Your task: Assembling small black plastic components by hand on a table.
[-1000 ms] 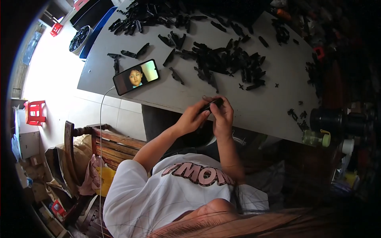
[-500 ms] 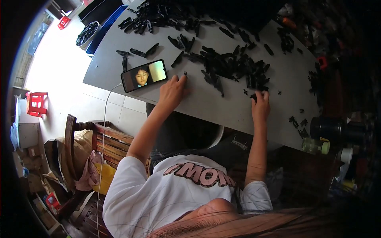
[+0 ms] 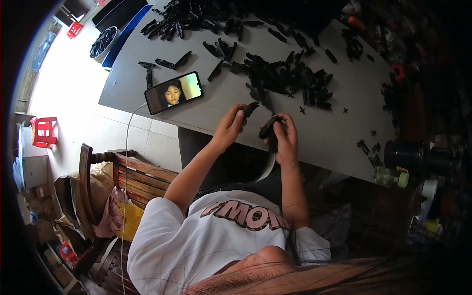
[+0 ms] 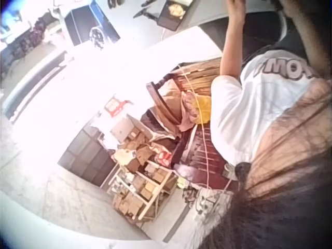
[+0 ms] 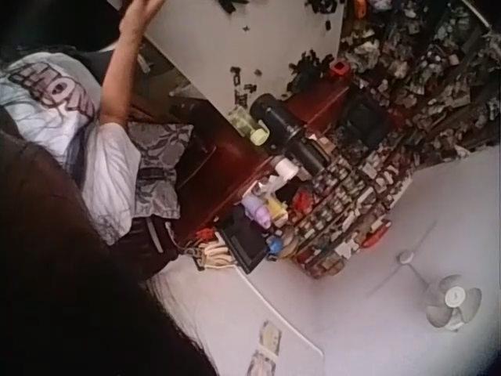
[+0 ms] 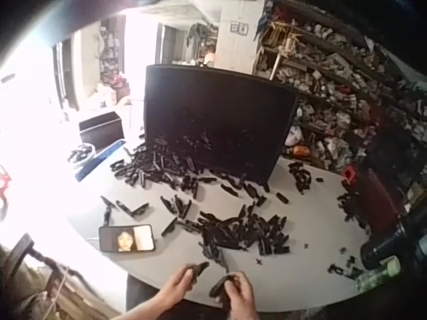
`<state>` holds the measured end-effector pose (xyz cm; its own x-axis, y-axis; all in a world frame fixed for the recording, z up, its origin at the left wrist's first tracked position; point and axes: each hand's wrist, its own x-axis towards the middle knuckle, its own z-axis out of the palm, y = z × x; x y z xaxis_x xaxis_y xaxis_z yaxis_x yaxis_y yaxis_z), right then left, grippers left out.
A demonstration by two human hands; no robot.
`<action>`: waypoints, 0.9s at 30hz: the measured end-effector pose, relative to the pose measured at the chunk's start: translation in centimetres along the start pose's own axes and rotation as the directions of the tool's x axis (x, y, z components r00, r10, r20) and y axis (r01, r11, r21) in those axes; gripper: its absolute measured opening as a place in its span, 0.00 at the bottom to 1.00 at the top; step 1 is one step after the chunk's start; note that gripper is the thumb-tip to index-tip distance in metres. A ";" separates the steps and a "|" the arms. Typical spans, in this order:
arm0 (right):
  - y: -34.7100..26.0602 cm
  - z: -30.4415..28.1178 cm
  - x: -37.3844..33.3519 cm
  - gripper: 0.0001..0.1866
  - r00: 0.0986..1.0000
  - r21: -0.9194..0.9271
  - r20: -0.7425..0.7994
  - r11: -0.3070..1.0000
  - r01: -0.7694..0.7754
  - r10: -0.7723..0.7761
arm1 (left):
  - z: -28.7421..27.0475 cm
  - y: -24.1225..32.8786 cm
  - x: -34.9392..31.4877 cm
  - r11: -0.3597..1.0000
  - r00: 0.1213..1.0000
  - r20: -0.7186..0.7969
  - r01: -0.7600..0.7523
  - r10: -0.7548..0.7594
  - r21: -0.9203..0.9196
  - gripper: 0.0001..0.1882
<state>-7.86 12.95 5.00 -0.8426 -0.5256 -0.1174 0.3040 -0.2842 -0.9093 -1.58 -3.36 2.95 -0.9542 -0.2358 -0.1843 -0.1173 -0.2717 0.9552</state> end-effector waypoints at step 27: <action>2.0 1.8 -1.8 0.10 0.924 -0.347 -0.210 0.908 0.236 -0.320 | 2.4 0.2 -1.9 0.946 0.959 0.283 0.097 -0.006 -0.309 0.20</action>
<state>-4.94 11.84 4.14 -0.9690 -0.2265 0.0990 -0.0770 -0.1039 -0.9916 -0.46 -0.73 4.08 -0.9924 0.0397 -0.1166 -0.1184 -0.5679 0.8146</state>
